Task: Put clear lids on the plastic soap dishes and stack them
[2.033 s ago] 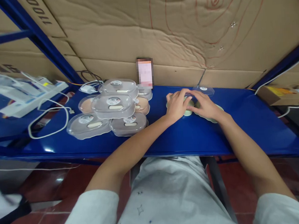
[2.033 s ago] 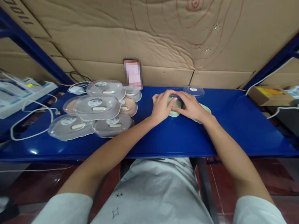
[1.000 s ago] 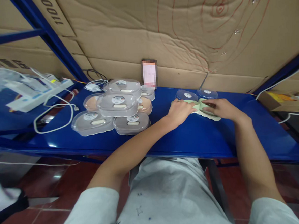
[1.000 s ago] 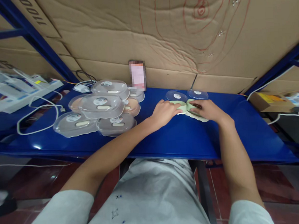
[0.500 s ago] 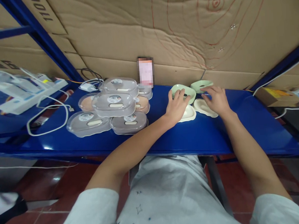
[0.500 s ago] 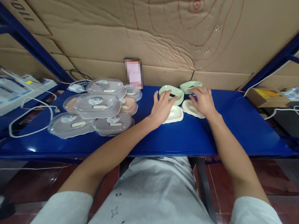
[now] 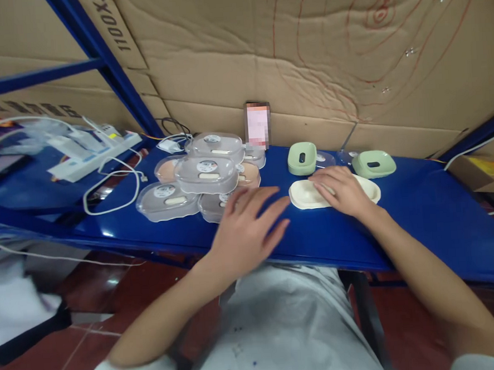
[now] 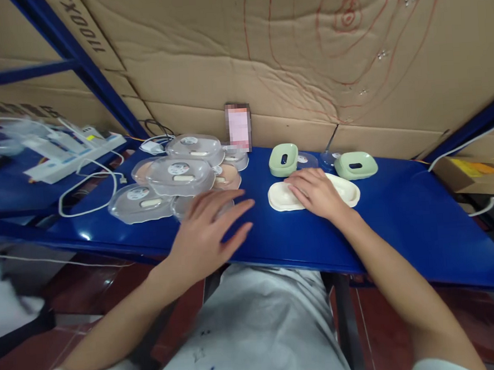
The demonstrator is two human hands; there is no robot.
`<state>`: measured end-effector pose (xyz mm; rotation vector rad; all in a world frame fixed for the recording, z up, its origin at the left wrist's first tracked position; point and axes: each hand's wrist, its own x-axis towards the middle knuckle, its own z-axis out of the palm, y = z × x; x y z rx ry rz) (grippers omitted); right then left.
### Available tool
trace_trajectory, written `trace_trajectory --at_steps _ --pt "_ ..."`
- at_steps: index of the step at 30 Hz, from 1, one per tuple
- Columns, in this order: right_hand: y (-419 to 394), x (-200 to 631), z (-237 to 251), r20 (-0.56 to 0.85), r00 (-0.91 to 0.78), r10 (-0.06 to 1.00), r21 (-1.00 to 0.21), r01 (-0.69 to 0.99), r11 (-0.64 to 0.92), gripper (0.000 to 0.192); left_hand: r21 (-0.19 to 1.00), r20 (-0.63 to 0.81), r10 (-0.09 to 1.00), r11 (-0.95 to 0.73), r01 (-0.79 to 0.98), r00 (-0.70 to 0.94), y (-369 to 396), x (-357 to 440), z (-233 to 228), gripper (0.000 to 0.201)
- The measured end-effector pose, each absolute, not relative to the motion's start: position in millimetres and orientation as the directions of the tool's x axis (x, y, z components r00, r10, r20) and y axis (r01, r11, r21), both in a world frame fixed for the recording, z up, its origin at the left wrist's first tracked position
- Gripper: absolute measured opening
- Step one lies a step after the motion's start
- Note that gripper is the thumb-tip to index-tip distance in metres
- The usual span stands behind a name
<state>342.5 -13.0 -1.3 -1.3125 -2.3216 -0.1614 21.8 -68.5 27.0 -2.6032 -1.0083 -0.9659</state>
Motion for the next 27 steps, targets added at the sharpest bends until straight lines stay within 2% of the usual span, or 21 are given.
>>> trace_trajectory --at_steps 2,5,7,11,13,15,19,23,25,27 --pt "-15.0 331.8 -6.3 0.421 -0.501 0.756 -0.09 0.806 0.584 0.04 0.056 0.625 0.621 -0.64 0.766 0.473 -66.7 -8.1 4.5 0.034" --pt "-21.3 315.8 -12.8 0.391 -0.574 0.719 -0.073 0.76 0.646 0.039 0.038 0.615 0.654 -0.583 0.812 0.441 -60.5 -25.7 -25.3 0.032" --pt "-28.1 303.2 -16.4 0.395 -0.616 0.681 -0.072 0.719 0.692 0.045 0.052 0.594 0.643 -0.63 0.775 0.483 -60.2 -23.7 -37.7 0.035" --pt "-40.6 278.8 -24.8 0.403 -0.73 0.551 -0.085 0.57 0.817 0.072 0.109 0.556 0.566 -0.775 0.622 0.608 -67.3 -14.3 -48.0 0.046" --pt "-43.5 271.7 -29.1 0.395 -0.763 0.512 -0.112 0.513 0.851 0.08 0.136 0.586 0.544 -0.796 0.59 0.6 -69.1 -13.7 -50.0 0.047" --pt "-44.6 269.3 -31.9 0.408 -0.75 0.52 -0.152 0.506 0.849 0.083 0.202 0.607 0.577 -0.777 0.596 0.547 -68.0 -15.3 -50.8 0.048" --pt "-45.9 272.2 -30.7 0.491 -0.68 0.544 -0.255 0.485 0.837 0.066 0.365 0.522 0.684 -0.719 0.591 0.51 -63.2 -17.5 -50.0 0.068" --pt "-45.0 276.5 -27.9 0.465 -0.643 0.609 -0.385 0.472 0.793 0.052 0.384 0.48 0.682 -0.729 0.566 0.552 -62.4 -17.0 -49.8 0.076" --pt "-42.8 277.7 -28.2 0.462 -0.625 0.629 -0.376 0.505 0.777 0.048 0.38 0.489 0.661 -0.749 0.543 0.569 -62.0 -17.1 -50.7 0.077" --pt "-41.1 278.1 -28.0 0.5 -0.612 0.613 -0.284 0.553 0.783 0.046 0.349 0.513 0.619 -0.784 0.514 0.595 -60.9 -17.5 -52.0 0.072"
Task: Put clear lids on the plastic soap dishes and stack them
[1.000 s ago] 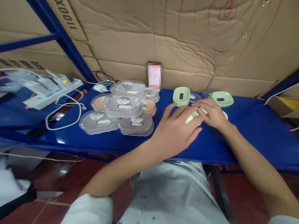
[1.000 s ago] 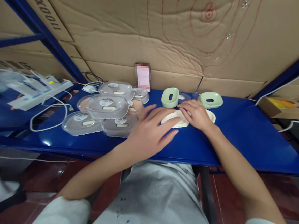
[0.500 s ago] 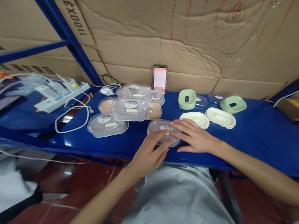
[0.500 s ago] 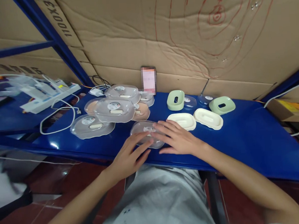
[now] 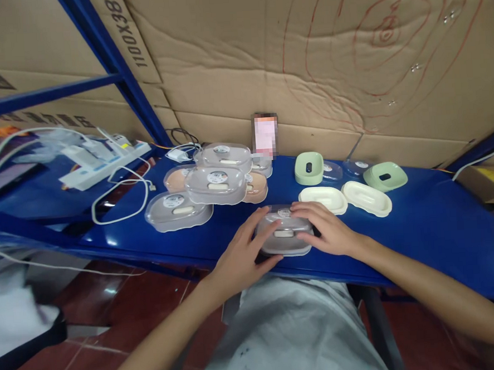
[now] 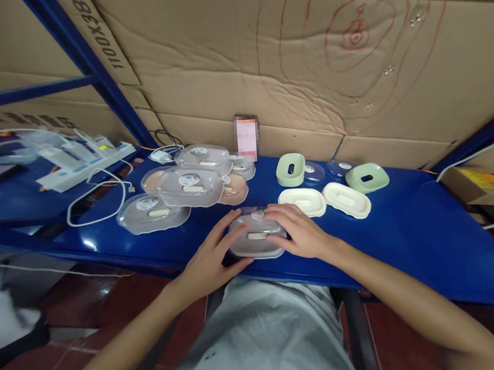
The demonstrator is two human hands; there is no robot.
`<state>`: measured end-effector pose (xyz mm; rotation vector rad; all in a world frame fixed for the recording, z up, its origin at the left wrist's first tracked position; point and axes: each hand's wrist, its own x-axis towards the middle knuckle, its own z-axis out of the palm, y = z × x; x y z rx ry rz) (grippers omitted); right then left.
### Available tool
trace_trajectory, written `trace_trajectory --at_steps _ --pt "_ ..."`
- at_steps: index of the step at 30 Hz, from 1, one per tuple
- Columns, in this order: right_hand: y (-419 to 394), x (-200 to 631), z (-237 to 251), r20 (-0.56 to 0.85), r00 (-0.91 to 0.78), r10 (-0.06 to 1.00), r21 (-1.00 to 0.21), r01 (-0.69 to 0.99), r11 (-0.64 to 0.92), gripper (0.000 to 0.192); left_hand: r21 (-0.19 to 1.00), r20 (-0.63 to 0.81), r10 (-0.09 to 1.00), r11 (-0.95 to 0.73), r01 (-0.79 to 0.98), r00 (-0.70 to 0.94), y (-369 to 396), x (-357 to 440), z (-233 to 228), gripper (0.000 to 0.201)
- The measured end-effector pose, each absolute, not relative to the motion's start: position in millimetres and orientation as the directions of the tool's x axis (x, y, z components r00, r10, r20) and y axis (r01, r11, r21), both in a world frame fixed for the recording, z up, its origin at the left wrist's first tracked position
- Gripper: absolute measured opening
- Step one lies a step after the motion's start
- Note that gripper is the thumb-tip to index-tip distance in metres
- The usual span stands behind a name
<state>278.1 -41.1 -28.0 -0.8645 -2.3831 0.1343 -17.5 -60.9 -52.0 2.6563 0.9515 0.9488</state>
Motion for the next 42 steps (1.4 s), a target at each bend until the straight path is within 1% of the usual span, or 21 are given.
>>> trace_trajectory --at_steps 2,4,7,9,10,12,15,18,21,23,27,29,31,33,36,40,42 --pt "-41.8 277.6 -26.1 0.558 -0.591 0.583 -0.17 0.606 0.777 0.041 0.307 0.529 0.583 -0.809 0.501 0.616 -59.5 -17.8 -53.4 0.063" --pt "-45.7 276.0 -22.5 0.605 -0.592 0.532 -0.067 0.628 0.775 0.036 0.284 0.546 0.571 -0.814 0.506 0.613 -58.7 -17.8 -54.7 0.056" --pt "-54.3 271.4 -17.9 0.592 -0.704 0.392 0.102 0.548 0.83 0.031 0.298 0.563 0.574 -0.812 0.503 0.594 -59.3 -17.3 -55.5 0.055" --pt "-58.2 267.8 -17.7 0.537 -0.772 0.341 0.185 0.502 0.845 0.039 0.325 0.559 0.594 -0.799 0.506 0.578 -60.4 -16.7 -54.8 0.062" --pt "-59.1 266.4 -18.5 0.509 -0.79 0.342 0.211 0.5 0.84 0.045 0.34 0.554 0.608 -0.789 0.512 0.569 -60.9 -16.4 -54.1 0.066" --pt "-58.8 264.8 -21.7 0.461 -0.804 0.376 0.235 0.519 0.822 0.052 0.36 0.546 0.63 -0.771 0.525 0.552 -61.8 -15.9 -52.7 0.072" --pt "-55.9 265.4 -26.5 0.433 -0.791 0.432 0.22 0.557 0.801 0.057 0.362 0.537 0.639 -0.764 0.534 0.551 -61.4 -15.7 -52.7 0.072" --pt "-53.4 266.5 -27.6 0.421 -0.778 0.466 0.192 0.579 0.793 0.06 0.328 0.531 0.615 -0.783 0.528 0.583 -59.5 -16.3 -56.3 0.065" --pt "-52.1 266.6 -25.9 0.412 -0.778 0.474 0.161 0.574 0.803 0.055 0.299 0.521 0.589 -0.804 0.515 0.618 -58.8 -17.0 -59.4 0.058" --pt "-51.2 267.1 -24.6 0.436 -0.772 0.462 0.129 0.562 0.817 0.047 0.294 0.523 0.59 -0.802 0.52 0.615 -59.8 -16.9 -59.1 0.06" --pt "-49.8 272.1 -21.2 0.554 -0.743 0.376 0.084 0.499 0.862 0.034 0.258 0.527 0.594 -0.793 0.552 0.608 -61.3 -13.5 -54.3 0.082" --pt "-49.5 277.7 -17.0 0.621 -0.711 0.33 0.082 0.477 0.875 0.028 0.199 0.545 0.549 -0.819 0.538 0.634 -57.8 -9.9 -52.1 0.089" --pt "-49.2 285.3 -10.6 0.674 -0.663 0.326 0.057 0.486 0.872 0.023 0.126 0.575 0.478 -0.854 0.505 0.664 -50.0 -5.0 -50.5 0.09" --pt "-48.0 294.8 -2.5 0.711 -0.611 0.348 0.013 0.507 0.862 0.022 0.068 0.603 0.421 -0.873 0.483 0.677 -38.9 1.5 -48.7 0.089" --pt "-42.3 312.6 9.7 0.75 -0.539 0.383 -0.015 0.564 0.825 0.021 0.032 0.61 0.4 -0.875 0.484 0.684 -21.8 13.9 -44.0 0.087" --pt "-28.3 344.3 15.1 0.794 -0.429 0.43 -0.009 0.7 0.714 0.019 0.026 0.525 0.424 -0.875 0.483 0.739 -8.5 30.4 -34.1 0.075" --pt "-20.9 363.5 11.5 0.804 -0.38 0.457 0.019 0.785 0.619 0.018 0.013 0.465 0.413 -0.887 0.461 0.783 -6.0 35.5 -31.2 0.066"
